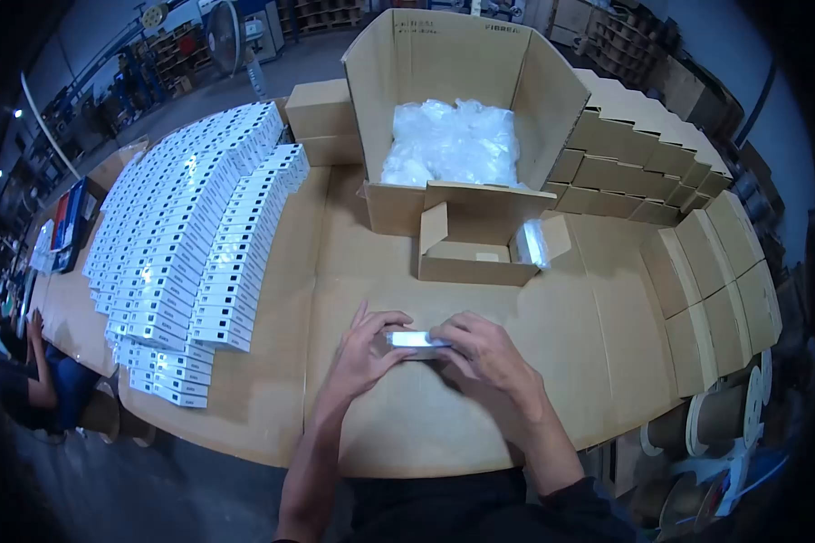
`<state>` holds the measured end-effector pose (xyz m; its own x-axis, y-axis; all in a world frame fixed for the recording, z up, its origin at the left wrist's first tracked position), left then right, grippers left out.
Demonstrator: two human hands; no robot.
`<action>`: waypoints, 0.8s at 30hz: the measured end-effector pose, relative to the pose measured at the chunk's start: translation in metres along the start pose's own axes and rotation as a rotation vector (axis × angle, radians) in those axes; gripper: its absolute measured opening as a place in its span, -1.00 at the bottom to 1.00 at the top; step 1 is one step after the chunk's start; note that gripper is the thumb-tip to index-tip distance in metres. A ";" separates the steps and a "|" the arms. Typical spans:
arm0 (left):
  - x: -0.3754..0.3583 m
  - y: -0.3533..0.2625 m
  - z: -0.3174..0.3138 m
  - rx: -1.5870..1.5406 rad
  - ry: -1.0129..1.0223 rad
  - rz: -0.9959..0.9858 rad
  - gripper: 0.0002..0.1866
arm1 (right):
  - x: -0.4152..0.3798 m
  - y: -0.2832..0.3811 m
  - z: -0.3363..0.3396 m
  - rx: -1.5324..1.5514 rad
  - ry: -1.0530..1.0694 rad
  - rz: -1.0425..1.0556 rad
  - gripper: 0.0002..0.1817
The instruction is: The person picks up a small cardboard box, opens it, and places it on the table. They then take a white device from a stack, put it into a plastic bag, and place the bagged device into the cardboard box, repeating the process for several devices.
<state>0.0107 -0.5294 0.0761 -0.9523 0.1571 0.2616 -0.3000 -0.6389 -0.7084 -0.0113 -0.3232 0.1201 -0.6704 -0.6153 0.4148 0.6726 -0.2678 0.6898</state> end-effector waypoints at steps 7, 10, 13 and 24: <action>0.040 -0.031 0.003 -0.004 -0.222 -0.088 -0.43 | -0.017 0.002 0.059 0.112 -0.394 -0.088 -0.81; 0.056 -0.028 -0.019 0.439 -0.123 -0.186 -0.44 | -0.023 -0.022 0.076 0.052 -0.749 -0.109 -0.81; 0.061 -0.033 -0.045 0.534 -0.122 -0.311 -0.44 | -0.019 -0.035 0.087 -0.227 -0.858 -0.056 -0.78; 0.123 -0.056 -0.090 0.712 -0.132 -0.350 -0.50 | -0.002 -0.067 0.099 -0.279 -0.750 -0.211 -0.81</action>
<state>-0.0947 -0.4066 0.0893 -0.7815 0.3754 0.4983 -0.4298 -0.9029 0.0061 -0.0858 -0.2306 0.1312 -0.7557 0.1001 0.6472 0.4965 -0.5570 0.6658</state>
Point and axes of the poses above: each hand's wrist, its own x-axis towards the middle knuckle, its own z-axis out of the back of the hand, y = z × x, the point moved 4 cm from there along x, towards the middle knuckle, and after that the axes turned 12 degrees about x, right-handed, at the moved point
